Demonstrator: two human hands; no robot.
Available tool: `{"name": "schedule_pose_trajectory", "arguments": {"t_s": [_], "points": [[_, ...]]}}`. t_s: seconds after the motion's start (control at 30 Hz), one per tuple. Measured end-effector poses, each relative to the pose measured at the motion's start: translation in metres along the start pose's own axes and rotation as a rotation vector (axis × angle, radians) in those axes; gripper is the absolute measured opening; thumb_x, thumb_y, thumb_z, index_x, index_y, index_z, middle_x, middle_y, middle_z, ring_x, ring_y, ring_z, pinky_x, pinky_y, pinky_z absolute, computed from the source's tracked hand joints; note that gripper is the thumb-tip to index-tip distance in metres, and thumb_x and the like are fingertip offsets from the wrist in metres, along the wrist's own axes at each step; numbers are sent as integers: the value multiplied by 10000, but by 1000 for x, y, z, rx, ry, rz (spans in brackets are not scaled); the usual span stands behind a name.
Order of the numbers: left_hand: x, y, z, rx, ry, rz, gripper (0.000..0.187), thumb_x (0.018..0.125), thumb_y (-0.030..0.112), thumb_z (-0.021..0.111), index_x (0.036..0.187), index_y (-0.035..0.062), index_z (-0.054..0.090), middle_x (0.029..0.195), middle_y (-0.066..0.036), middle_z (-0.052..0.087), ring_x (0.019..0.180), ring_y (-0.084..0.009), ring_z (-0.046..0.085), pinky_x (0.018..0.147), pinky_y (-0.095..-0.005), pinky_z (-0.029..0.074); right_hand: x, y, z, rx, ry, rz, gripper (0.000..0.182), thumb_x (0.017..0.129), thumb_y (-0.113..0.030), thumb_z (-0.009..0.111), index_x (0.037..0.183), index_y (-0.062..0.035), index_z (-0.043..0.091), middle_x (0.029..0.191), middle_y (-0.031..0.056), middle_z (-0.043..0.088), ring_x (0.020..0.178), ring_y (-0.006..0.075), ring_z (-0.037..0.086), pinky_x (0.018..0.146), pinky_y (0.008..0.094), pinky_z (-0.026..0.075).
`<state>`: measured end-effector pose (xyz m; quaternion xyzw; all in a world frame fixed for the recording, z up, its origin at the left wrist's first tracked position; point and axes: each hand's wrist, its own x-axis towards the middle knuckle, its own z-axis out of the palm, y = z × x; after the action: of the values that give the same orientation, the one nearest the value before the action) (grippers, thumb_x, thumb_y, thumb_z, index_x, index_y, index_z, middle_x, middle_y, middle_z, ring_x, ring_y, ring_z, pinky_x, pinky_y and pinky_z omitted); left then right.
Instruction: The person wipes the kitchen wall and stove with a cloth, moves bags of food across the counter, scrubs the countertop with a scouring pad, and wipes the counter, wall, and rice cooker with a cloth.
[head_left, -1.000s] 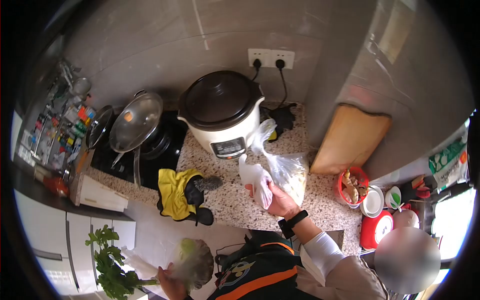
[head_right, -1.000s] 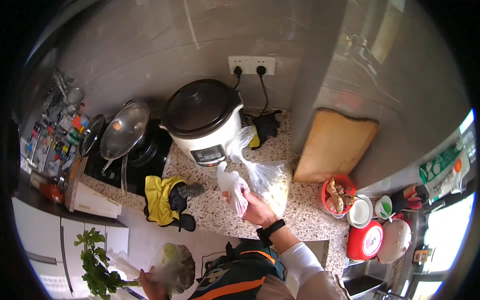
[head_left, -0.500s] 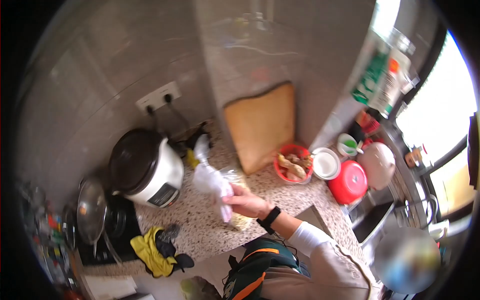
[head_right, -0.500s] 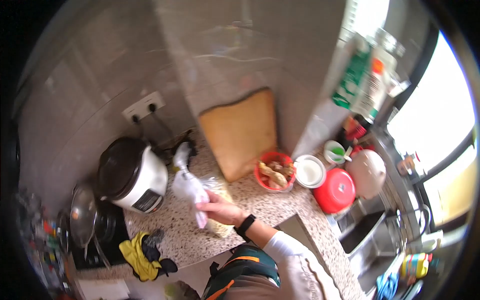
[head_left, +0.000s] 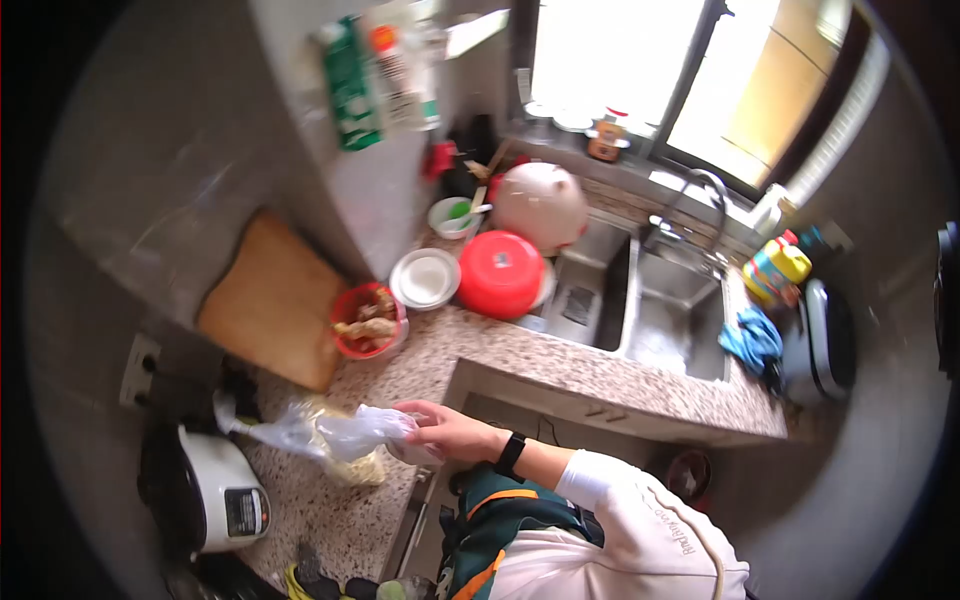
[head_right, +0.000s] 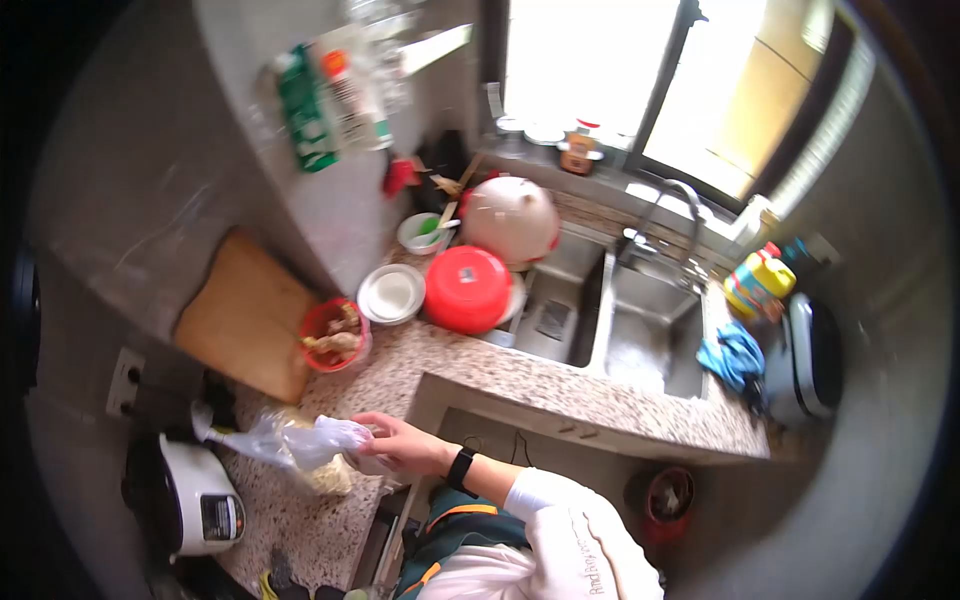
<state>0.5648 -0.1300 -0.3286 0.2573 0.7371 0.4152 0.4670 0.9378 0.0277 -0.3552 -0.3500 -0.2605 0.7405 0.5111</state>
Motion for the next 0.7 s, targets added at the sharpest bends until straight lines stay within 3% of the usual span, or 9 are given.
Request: {"name": "schedule_pose_trajectory", "arguments": {"t_s": [0.1,0.13,0.27,0.37,0.4,0.5,0.7], "points": [[11,7,15,24,-163,-3,731,902,437,600,1437,24,322,1386,-189,445,1222,-318,475,980,-441,437,-61,9,-14,168,172,-185,629,886,-211,671,1418,-80,361,1178,86,571,1063,134,557,860,276,478],[13,9,20,39,-215,-9,731,902,439,600,1437,25,323,1386,-188,445,1222,-318,475,980,-441,437,-89,4,-14,158,244,-210,596,890,-201,666,1393,-41,388,1234,100,552,1128,150,537,947,299,448],[17,14,43,126,-416,-20,729,903,444,597,1435,27,325,1387,-185,445,1221,-316,476,979,-441,437,-176,28,-34,152,469,-381,572,892,-203,668,1356,11,411,1272,99,529,1169,170,508,1007,327,408],[14,15,58,186,-546,-29,727,904,448,594,1434,28,327,1387,-183,445,1221,-315,476,978,-441,437,-235,54,-43,229,661,-469,556,895,-208,666,1351,-1,425,1267,97,529,1174,168,509,999,326,418],[14,15,65,196,-581,-35,727,905,449,594,1434,29,327,1387,-182,445,1220,-315,476,978,-441,437,-254,60,-43,350,712,-457,475,907,-154,638,1323,-26,448,1255,70,545,1171,162,518,996,320,428],[2,17,84,237,-673,-48,725,906,453,591,1433,30,329,1387,-180,445,1220,-314,476,978,-440,437,-299,85,-52,539,820,-541,396,903,-142,647,1254,-39,496,1227,59,566,1132,163,554,962,310,455],[-29,18,118,316,-792,-59,723,908,461,587,1431,33,333,1388,-175,445,1218,-312,477,977,-440,437,-362,106,-80,756,757,-832,281,922,-90,572,1191,-17,542,1118,90,646,1024,172,639,925,302,513]]}}
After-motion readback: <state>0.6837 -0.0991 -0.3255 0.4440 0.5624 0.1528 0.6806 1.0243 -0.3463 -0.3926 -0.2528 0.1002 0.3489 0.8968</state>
